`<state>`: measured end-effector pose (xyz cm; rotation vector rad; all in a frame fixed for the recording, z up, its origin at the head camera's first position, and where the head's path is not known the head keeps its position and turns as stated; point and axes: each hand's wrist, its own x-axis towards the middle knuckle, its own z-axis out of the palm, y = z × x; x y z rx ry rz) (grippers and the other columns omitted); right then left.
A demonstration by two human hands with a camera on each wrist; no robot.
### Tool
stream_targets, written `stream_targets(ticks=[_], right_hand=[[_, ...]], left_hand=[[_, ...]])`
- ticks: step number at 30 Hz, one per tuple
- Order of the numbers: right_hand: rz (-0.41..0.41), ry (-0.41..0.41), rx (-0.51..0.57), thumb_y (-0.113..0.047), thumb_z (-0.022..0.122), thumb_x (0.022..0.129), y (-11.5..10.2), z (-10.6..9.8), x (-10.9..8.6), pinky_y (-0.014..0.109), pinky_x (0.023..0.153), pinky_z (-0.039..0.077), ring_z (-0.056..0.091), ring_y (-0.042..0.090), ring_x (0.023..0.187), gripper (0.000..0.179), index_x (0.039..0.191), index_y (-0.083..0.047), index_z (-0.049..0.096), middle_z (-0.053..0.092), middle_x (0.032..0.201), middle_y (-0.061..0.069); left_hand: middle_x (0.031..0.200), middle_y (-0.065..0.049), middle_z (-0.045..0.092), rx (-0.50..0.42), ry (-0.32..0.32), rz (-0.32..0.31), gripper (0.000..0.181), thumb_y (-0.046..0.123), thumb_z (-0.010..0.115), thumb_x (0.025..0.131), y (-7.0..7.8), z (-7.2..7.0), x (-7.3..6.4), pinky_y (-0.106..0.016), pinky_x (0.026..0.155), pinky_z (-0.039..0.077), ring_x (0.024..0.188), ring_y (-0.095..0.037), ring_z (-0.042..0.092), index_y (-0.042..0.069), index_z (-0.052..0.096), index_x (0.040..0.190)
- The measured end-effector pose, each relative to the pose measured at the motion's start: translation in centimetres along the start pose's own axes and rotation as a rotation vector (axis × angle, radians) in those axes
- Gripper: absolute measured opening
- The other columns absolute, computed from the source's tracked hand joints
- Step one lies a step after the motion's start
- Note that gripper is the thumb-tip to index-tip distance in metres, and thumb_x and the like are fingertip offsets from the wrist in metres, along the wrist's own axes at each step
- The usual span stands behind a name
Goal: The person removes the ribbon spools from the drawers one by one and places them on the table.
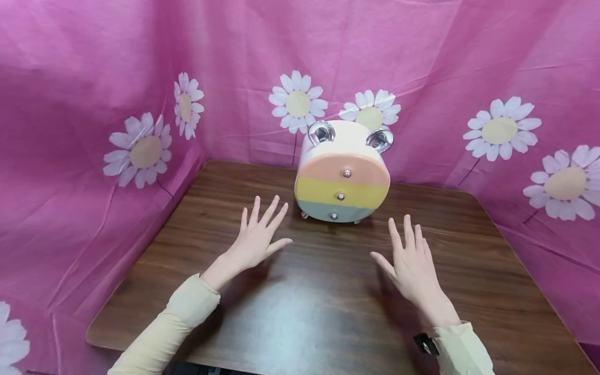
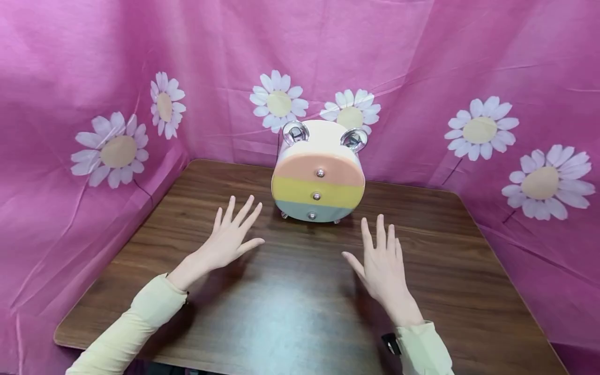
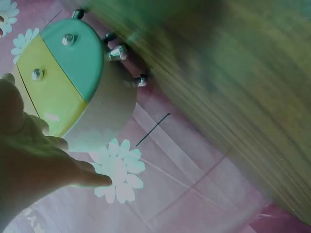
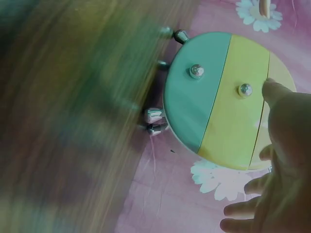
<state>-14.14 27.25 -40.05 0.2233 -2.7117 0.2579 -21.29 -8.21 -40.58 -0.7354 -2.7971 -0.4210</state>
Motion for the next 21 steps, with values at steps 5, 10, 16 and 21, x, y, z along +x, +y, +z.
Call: stream_targets(ticks=[5, 10, 16, 21], right_hand=[[-0.009, 0.101, 0.020, -0.044, 0.067, 0.091, -0.5, 0.3, 1.4, 0.071, 0.099, 0.040, 0.038, 0.056, 0.135, 0.085, 0.156, -0.008, 0.026, 0.026, 0.159, 0.030], [-0.024, 0.247, 0.043, -0.038, 0.070, 0.089, -1.2, 0.7, 3.4, 0.063, 0.083, 0.048, 0.052, 0.048, 0.117, 0.082, 0.152, -0.002, 0.032, 0.042, 0.148, 0.028], [-0.054, 0.350, 0.075, -0.037, 0.067, 0.091, -2.5, 1.0, 6.2, 0.057, 0.082, 0.051, 0.054, 0.043, 0.109, 0.075, 0.148, 0.001, 0.037, 0.050, 0.134, 0.026], [-0.070, 0.386, 0.104, -0.037, 0.065, 0.092, -3.5, 1.0, 7.9, 0.056, 0.083, 0.052, 0.054, 0.042, 0.109, 0.072, 0.147, 0.001, 0.039, 0.051, 0.130, 0.026]], left_hand=[[0.170, -0.004, 0.003, -0.122, 0.013, 0.027, 0.085, 0.055, 0.055, 0.096, -0.3, -0.7, 1.8, -0.071, 0.119, 0.013, 0.154, -0.044, -0.001, 0.019, 0.012, 0.161], [0.170, -0.006, 0.004, -0.340, 0.068, 0.060, 0.085, 0.049, 0.056, 0.098, -0.8, -1.3, 4.8, -0.065, 0.123, 0.011, 0.156, -0.038, 0.001, 0.013, 0.011, 0.161], [0.169, -0.001, -0.003, -0.544, 0.100, 0.070, 0.084, 0.059, 0.042, 0.100, -1.5, -2.4, 8.8, -0.054, 0.128, 0.002, 0.156, -0.033, -0.002, 0.017, 0.005, 0.161], [0.169, 0.002, -0.005, -0.588, 0.088, 0.048, 0.081, 0.058, 0.040, 0.101, -1.5, -2.9, 11.1, -0.051, 0.128, 0.003, 0.157, -0.027, -0.004, 0.018, 0.003, 0.161]])
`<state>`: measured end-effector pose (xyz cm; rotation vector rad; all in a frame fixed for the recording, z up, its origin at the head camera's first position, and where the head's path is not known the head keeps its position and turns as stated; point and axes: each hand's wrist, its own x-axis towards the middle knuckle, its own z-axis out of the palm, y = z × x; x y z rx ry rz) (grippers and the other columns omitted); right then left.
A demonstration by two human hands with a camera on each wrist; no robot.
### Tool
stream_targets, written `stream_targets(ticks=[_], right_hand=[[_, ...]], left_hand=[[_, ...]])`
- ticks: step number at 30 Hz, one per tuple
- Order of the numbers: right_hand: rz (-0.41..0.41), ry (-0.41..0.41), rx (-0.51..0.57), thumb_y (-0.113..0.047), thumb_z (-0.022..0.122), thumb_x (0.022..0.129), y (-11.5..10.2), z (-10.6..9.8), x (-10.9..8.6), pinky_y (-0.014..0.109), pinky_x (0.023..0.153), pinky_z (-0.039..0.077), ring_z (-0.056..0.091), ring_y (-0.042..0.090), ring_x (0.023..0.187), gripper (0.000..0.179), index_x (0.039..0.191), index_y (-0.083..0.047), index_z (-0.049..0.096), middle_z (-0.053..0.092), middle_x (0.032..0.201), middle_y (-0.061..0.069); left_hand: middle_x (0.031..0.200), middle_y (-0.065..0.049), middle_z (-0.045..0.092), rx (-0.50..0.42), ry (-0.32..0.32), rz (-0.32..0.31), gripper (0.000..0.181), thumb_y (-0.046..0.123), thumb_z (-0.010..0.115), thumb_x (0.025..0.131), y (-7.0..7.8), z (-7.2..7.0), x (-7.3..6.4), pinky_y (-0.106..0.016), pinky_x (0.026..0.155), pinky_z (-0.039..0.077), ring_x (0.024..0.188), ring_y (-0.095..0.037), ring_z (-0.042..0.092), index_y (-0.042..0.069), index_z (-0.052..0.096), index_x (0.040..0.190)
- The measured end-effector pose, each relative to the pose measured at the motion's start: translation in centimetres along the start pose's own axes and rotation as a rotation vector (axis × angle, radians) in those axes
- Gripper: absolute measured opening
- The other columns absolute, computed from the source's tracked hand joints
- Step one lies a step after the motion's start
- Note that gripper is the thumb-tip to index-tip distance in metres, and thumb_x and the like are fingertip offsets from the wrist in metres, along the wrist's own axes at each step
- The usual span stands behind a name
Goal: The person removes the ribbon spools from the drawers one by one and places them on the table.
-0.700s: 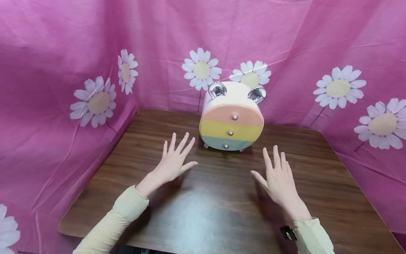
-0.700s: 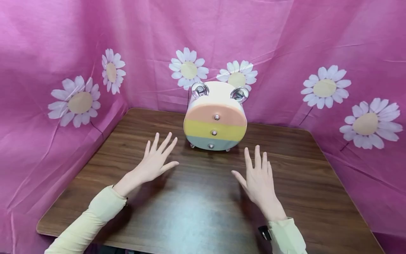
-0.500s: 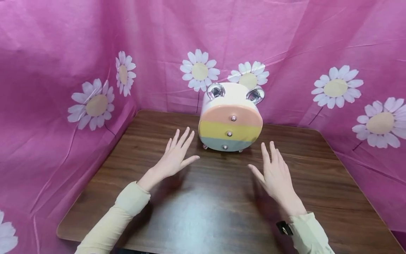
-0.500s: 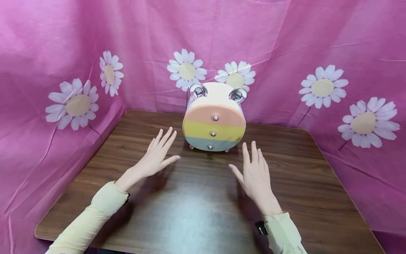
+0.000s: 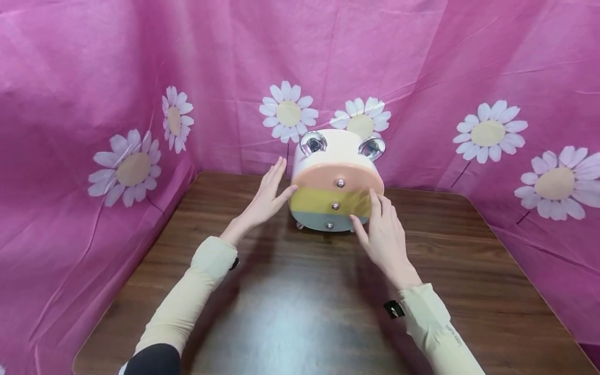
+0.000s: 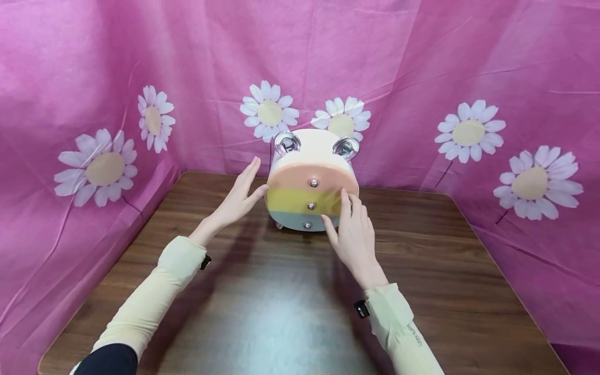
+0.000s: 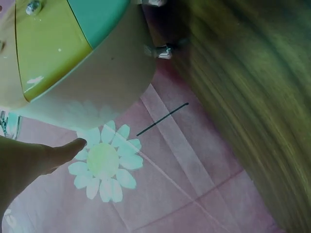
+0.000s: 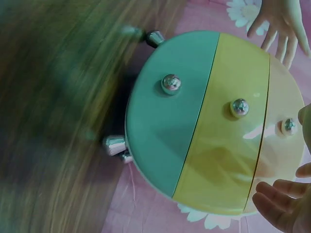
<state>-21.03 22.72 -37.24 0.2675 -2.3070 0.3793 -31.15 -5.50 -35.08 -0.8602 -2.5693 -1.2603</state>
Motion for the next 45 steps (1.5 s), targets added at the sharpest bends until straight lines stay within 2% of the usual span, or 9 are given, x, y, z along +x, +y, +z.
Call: stream_targets(ticks=[6, 11, 18, 25, 29, 34, 37, 41, 45], right_hand=[[-0.034, 0.060, 0.014, -0.037, 0.066, 0.092, -0.6, 1.8, 1.4, 0.054, 0.080, 0.053, 0.054, 0.040, 0.105, 0.071, 0.145, 0.002, 0.041, 0.053, 0.121, 0.025], [-0.048, 0.103, 0.018, -0.036, 0.067, 0.092, -1.2, 2.8, 2.6, 0.052, 0.075, 0.054, 0.055, 0.038, 0.101, 0.069, 0.143, 0.003, 0.043, 0.053, 0.115, 0.023], [-0.076, 0.174, 0.032, -0.031, 0.069, 0.090, -1.7, 4.1, 3.8, 0.049, 0.068, 0.054, 0.057, 0.036, 0.090, 0.061, 0.135, 0.004, 0.048, 0.056, 0.107, 0.021], [-0.086, 0.235, 0.052, -0.027, 0.071, 0.088, -1.9, 5.0, 4.6, 0.046, 0.066, 0.051, 0.056, 0.034, 0.083, 0.048, 0.122, 0.003, 0.054, 0.056, 0.100, 0.019], [-0.098, 0.250, 0.031, -0.026, 0.071, 0.089, -1.9, 5.2, 5.0, 0.044, 0.064, 0.051, 0.056, 0.033, 0.081, 0.044, 0.119, 0.001, 0.055, 0.056, 0.097, 0.017], [-0.107, 0.259, 0.023, -0.023, 0.070, 0.090, -1.9, 5.3, 5.4, 0.043, 0.062, 0.052, 0.057, 0.032, 0.080, 0.038, 0.118, -0.001, 0.057, 0.056, 0.096, 0.016], [-0.116, 0.264, 0.025, -0.020, 0.068, 0.090, -2.0, 5.3, 5.6, 0.043, 0.060, 0.053, 0.057, 0.032, 0.080, 0.034, 0.116, -0.002, 0.057, 0.056, 0.095, 0.015], [-0.115, 0.266, 0.024, -0.017, 0.066, 0.091, -2.0, 5.5, 5.7, 0.043, 0.058, 0.053, 0.057, 0.031, 0.080, 0.027, 0.112, -0.003, 0.058, 0.057, 0.094, 0.015], [-0.106, 0.266, 0.027, -0.015, 0.065, 0.092, -2.0, 5.7, 5.8, 0.043, 0.058, 0.054, 0.058, 0.030, 0.079, 0.020, 0.107, -0.003, 0.059, 0.058, 0.093, 0.014]], left_hand=[[0.169, 0.004, -0.004, -0.037, 0.002, 0.006, 0.080, 0.060, 0.038, 0.101, -0.2, 0.3, 2.0, -0.050, 0.129, 0.004, 0.157, -0.024, -0.003, 0.021, 0.003, 0.161], [0.170, 0.000, 0.003, -0.079, 0.014, 0.032, 0.081, 0.061, 0.036, 0.101, -0.5, 0.5, 3.8, -0.050, 0.129, 0.008, 0.157, -0.024, 0.003, 0.016, 0.007, 0.161], [0.169, -0.001, 0.010, -0.250, 0.002, 0.005, 0.069, 0.040, 0.043, 0.105, -1.0, 0.7, 6.5, -0.048, 0.127, 0.018, 0.157, -0.021, 0.010, 0.021, 0.010, 0.161], [0.170, -0.004, 0.007, -0.396, -0.057, 0.021, 0.066, 0.031, 0.044, 0.106, -1.7, 1.3, 8.1, -0.040, 0.128, 0.016, 0.156, -0.021, 0.014, 0.020, 0.009, 0.161], [0.169, -0.006, 0.007, -0.417, -0.072, 0.051, 0.065, 0.022, 0.044, 0.105, -1.8, 1.3, 8.6, -0.042, 0.128, 0.014, 0.156, -0.024, 0.012, 0.017, 0.011, 0.161], [0.169, -0.013, 0.006, -0.434, -0.088, 0.049, 0.064, 0.018, 0.045, 0.104, 0.0, 0.4, 7.9, -0.044, 0.128, 0.013, 0.156, -0.029, 0.010, 0.010, 0.016, 0.160], [0.169, -0.014, 0.004, -0.441, -0.100, 0.037, 0.061, 0.020, 0.044, 0.104, 0.9, 0.1, 7.5, -0.045, 0.129, 0.007, 0.157, -0.028, 0.005, 0.007, 0.018, 0.159], [0.168, -0.015, -0.002, -0.434, -0.102, 0.042, 0.060, 0.021, 0.040, 0.104, 0.9, 0.4, 7.5, -0.048, 0.128, -0.003, 0.157, -0.028, -0.007, 0.004, 0.018, 0.158], [0.168, -0.015, -0.004, -0.430, -0.081, 0.058, 0.059, 0.019, 0.038, 0.104, 0.6, 0.8, 7.5, -0.050, 0.128, -0.006, 0.156, -0.030, -0.009, 0.004, 0.018, 0.158]])
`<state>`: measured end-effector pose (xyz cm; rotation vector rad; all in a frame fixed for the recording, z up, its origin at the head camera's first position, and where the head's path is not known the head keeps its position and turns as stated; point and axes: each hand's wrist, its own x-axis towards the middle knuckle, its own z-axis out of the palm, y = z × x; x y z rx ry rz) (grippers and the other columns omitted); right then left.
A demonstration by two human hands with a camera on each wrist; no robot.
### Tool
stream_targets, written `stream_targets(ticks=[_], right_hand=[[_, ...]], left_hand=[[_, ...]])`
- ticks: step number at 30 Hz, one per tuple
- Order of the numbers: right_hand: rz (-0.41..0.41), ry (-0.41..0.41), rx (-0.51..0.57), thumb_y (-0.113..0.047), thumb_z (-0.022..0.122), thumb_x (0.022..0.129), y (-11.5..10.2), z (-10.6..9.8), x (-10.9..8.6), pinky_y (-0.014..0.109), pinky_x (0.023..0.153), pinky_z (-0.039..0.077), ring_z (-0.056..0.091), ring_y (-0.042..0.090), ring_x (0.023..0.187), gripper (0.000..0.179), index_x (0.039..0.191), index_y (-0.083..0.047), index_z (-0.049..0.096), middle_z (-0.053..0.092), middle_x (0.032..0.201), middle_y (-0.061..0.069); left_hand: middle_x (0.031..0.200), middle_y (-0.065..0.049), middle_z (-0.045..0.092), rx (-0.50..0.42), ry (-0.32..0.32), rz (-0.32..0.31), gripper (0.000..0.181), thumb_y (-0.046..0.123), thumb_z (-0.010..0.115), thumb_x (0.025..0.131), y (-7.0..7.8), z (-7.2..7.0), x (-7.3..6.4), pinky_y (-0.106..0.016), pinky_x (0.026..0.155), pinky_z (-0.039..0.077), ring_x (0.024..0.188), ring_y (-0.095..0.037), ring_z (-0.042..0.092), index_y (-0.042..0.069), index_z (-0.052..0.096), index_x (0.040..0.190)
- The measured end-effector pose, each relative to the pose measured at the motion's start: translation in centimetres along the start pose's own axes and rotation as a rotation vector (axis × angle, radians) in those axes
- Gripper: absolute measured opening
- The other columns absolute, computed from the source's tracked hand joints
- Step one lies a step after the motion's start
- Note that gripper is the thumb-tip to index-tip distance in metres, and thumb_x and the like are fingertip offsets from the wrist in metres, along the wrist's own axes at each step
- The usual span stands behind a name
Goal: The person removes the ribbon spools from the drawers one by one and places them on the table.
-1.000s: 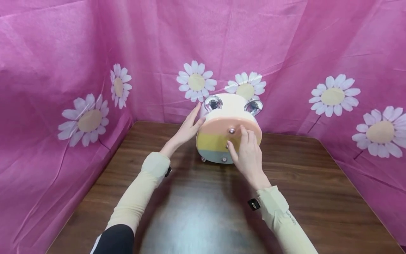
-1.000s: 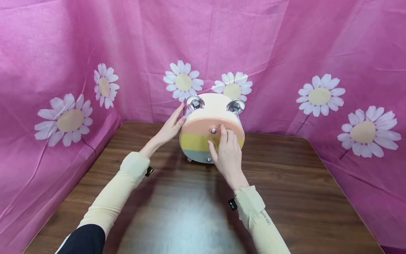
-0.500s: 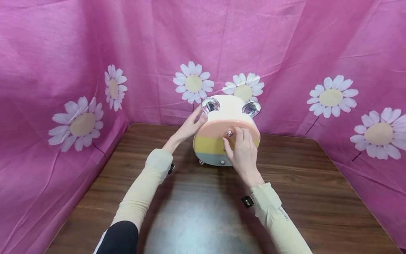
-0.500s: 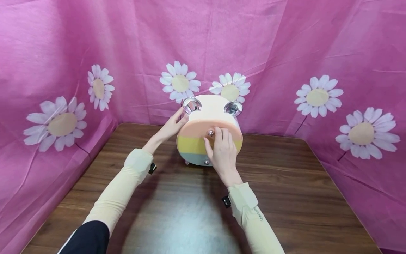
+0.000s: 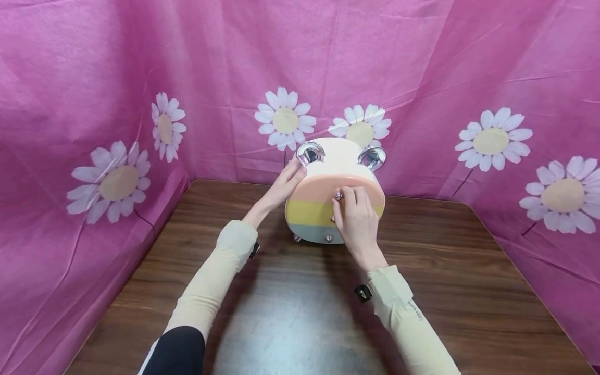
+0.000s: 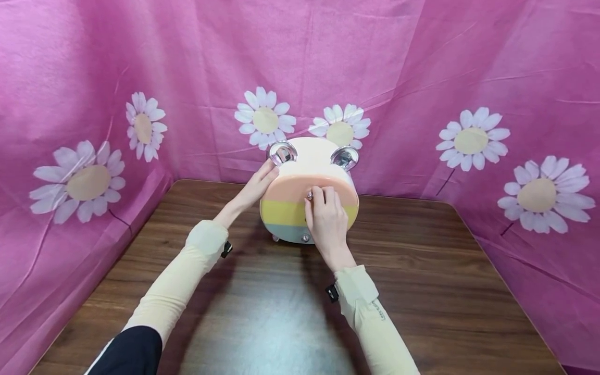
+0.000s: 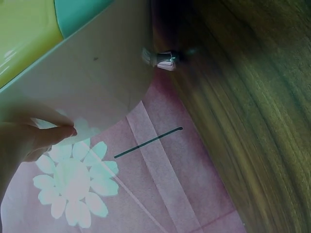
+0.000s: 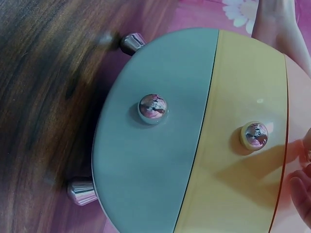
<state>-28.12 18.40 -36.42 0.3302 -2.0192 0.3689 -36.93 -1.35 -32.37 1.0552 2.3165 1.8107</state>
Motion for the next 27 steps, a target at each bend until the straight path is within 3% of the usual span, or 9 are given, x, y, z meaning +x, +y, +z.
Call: stream_targets(ticks=[7, 12, 20, 22, 27], right_hand=[[-0.018, 0.024, -0.005, -0.010, 0.064, 0.087, 0.3, 0.1, 0.4, 0.040, 0.051, 0.050, 0.057, 0.028, 0.070, 0.015, 0.100, -0.004, 0.061, 0.057, 0.086, 0.011], [-0.015, 0.024, 0.010, -0.008, 0.064, 0.083, 0.5, 0.0, 0.4, 0.037, 0.051, 0.049, 0.057, 0.026, 0.069, 0.014, 0.096, -0.005, 0.061, 0.057, 0.082, 0.009], [0.000, 0.026, 0.036, -0.010, 0.064, 0.083, 0.5, -0.5, 0.3, 0.037, 0.052, 0.048, 0.057, 0.024, 0.070, 0.014, 0.096, -0.006, 0.061, 0.057, 0.082, 0.008], [0.002, 0.029, 0.036, -0.010, 0.064, 0.082, 0.4, -0.6, 0.3, 0.037, 0.051, 0.048, 0.057, 0.024, 0.070, 0.015, 0.096, -0.007, 0.061, 0.058, 0.083, 0.008], [0.000, 0.029, 0.025, -0.011, 0.064, 0.082, 0.2, -1.1, 0.2, 0.036, 0.047, 0.048, 0.057, 0.023, 0.070, 0.014, 0.095, -0.007, 0.061, 0.058, 0.082, 0.007]], left_hand=[[0.169, -0.012, 0.000, -0.017, 0.010, 0.016, 0.060, 0.020, 0.040, 0.103, 0.0, 0.1, -0.1, -0.050, 0.128, 0.000, 0.157, -0.027, -0.003, 0.005, 0.021, 0.158], [0.170, -0.008, -0.001, -0.024, 0.000, -0.014, 0.062, 0.024, 0.042, 0.102, -0.3, 0.1, 0.1, -0.048, 0.129, 0.002, 0.157, -0.023, -0.004, 0.009, 0.021, 0.158], [0.170, 0.001, 0.002, 0.017, 0.039, 0.003, 0.062, 0.036, 0.041, 0.102, -3.3, 0.3, 1.3, -0.048, 0.128, 0.003, 0.157, -0.015, -0.002, 0.022, 0.022, 0.159], [0.170, 0.000, 0.002, 0.010, 0.038, 0.006, 0.062, 0.034, 0.041, 0.102, -3.1, 0.4, 1.2, -0.048, 0.128, 0.003, 0.157, -0.016, -0.002, 0.021, 0.022, 0.159], [0.170, -0.008, 0.002, -0.033, 0.007, 0.019, 0.062, 0.025, 0.040, 0.102, -0.9, 0.1, 0.6, -0.051, 0.128, 0.002, 0.157, -0.024, -0.003, 0.012, 0.021, 0.159]])
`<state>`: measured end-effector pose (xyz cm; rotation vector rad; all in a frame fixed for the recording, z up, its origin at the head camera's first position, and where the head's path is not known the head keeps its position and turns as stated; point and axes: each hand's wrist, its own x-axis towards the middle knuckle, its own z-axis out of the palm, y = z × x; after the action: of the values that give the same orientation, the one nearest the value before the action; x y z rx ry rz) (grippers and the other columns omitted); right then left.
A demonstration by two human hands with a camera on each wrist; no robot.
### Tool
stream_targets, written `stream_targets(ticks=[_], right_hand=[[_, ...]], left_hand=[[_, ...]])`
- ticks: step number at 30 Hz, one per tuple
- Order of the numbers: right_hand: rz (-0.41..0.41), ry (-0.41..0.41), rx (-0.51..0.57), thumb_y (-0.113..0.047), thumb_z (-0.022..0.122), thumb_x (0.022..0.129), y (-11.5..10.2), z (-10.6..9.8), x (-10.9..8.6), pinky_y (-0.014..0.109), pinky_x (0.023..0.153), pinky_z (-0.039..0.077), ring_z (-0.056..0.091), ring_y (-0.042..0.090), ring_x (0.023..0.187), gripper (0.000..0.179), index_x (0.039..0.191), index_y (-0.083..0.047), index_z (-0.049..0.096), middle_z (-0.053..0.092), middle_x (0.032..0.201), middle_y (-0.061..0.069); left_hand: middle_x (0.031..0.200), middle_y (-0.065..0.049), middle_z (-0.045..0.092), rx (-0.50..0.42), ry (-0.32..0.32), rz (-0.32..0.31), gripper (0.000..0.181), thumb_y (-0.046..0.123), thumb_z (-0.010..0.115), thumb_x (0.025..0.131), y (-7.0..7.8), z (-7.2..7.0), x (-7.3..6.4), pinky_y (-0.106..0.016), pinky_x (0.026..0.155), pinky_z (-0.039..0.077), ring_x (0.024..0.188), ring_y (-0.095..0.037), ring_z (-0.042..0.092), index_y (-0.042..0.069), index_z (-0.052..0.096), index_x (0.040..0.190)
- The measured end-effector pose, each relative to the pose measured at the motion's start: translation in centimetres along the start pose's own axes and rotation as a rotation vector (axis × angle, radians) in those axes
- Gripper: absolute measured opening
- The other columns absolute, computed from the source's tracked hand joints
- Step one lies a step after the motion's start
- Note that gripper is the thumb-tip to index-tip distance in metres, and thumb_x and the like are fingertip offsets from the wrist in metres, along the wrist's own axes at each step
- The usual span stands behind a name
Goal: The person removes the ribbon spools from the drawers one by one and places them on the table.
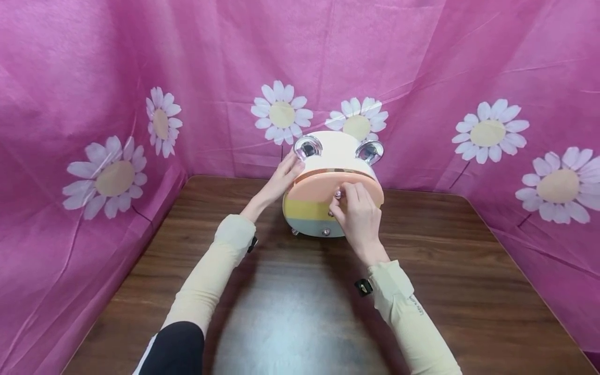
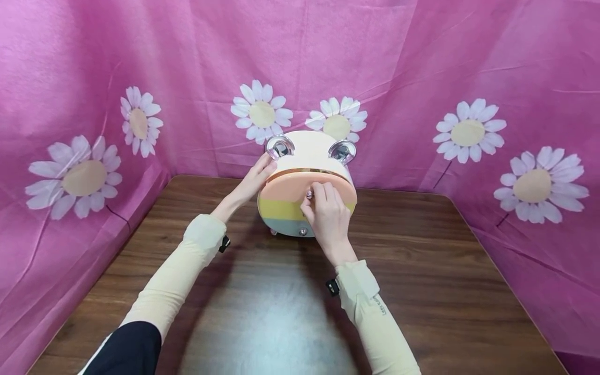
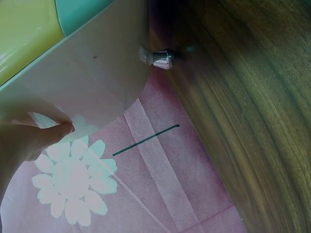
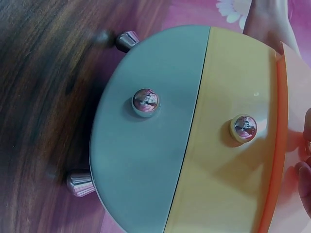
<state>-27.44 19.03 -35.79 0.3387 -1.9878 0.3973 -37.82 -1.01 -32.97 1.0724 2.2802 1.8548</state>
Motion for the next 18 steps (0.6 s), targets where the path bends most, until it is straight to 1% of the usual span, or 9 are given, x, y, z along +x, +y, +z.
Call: stream_targets(ticks=[2, 3, 6, 10, 15, 18], right_hand=[[0.005, -0.007, -0.001, -0.012, 0.064, 0.083, -0.2, -0.2, -0.2, 0.036, 0.047, 0.048, 0.058, 0.023, 0.070, 0.013, 0.095, -0.007, 0.061, 0.058, 0.083, 0.007], [0.008, -0.011, -0.002, -0.012, 0.064, 0.084, -0.3, -0.3, -0.3, 0.037, 0.047, 0.049, 0.058, 0.023, 0.070, 0.013, 0.095, -0.007, 0.061, 0.058, 0.083, 0.007], [0.008, -0.009, -0.006, -0.012, 0.064, 0.083, -0.4, -0.6, -0.2, 0.036, 0.046, 0.048, 0.058, 0.023, 0.070, 0.012, 0.094, -0.007, 0.061, 0.058, 0.083, 0.007], [-0.002, -0.004, -0.014, -0.011, 0.064, 0.082, -0.7, -1.0, -0.4, 0.035, 0.045, 0.046, 0.056, 0.022, 0.068, 0.011, 0.092, -0.007, 0.061, 0.058, 0.082, 0.006], [-0.018, 0.001, -0.035, -0.010, 0.064, 0.081, -1.1, -1.8, -0.9, 0.034, 0.047, 0.047, 0.056, 0.022, 0.067, 0.010, 0.091, -0.008, 0.061, 0.057, 0.079, 0.006], [-0.032, 0.004, -0.046, -0.010, 0.064, 0.080, -1.4, -2.3, -1.3, 0.034, 0.047, 0.047, 0.057, 0.022, 0.066, 0.011, 0.091, -0.007, 0.061, 0.057, 0.078, 0.006]], left_hand=[[0.169, -0.010, 0.001, -0.008, -0.012, -0.002, 0.061, 0.022, 0.040, 0.102, 0.8, 0.0, -0.4, -0.052, 0.128, 0.002, 0.157, -0.026, -0.003, 0.009, 0.020, 0.158], [0.169, -0.011, 0.001, -0.006, -0.014, -0.002, 0.061, 0.020, 0.039, 0.101, 0.9, 0.0, -0.4, -0.052, 0.128, 0.002, 0.157, -0.026, -0.003, 0.009, 0.020, 0.158], [0.169, -0.011, 0.001, 0.003, -0.019, -0.001, 0.061, 0.020, 0.038, 0.102, 1.3, -0.1, -0.3, -0.051, 0.128, 0.002, 0.157, -0.025, -0.003, 0.008, 0.019, 0.159], [0.169, -0.010, 0.001, 0.007, -0.021, -0.007, 0.062, 0.022, 0.038, 0.102, 1.3, -0.3, -0.3, -0.051, 0.128, 0.003, 0.157, -0.025, -0.003, 0.008, 0.019, 0.159], [0.169, -0.010, 0.003, -0.006, -0.019, 0.018, 0.062, 0.023, 0.039, 0.101, 1.1, -0.3, -0.3, -0.052, 0.128, 0.002, 0.157, -0.026, -0.002, 0.010, 0.020, 0.159], [0.169, -0.010, 0.004, -0.015, -0.017, 0.022, 0.062, 0.022, 0.039, 0.100, 1.0, -0.3, -0.4, -0.053, 0.127, 0.002, 0.157, -0.026, 0.000, 0.010, 0.021, 0.158]])
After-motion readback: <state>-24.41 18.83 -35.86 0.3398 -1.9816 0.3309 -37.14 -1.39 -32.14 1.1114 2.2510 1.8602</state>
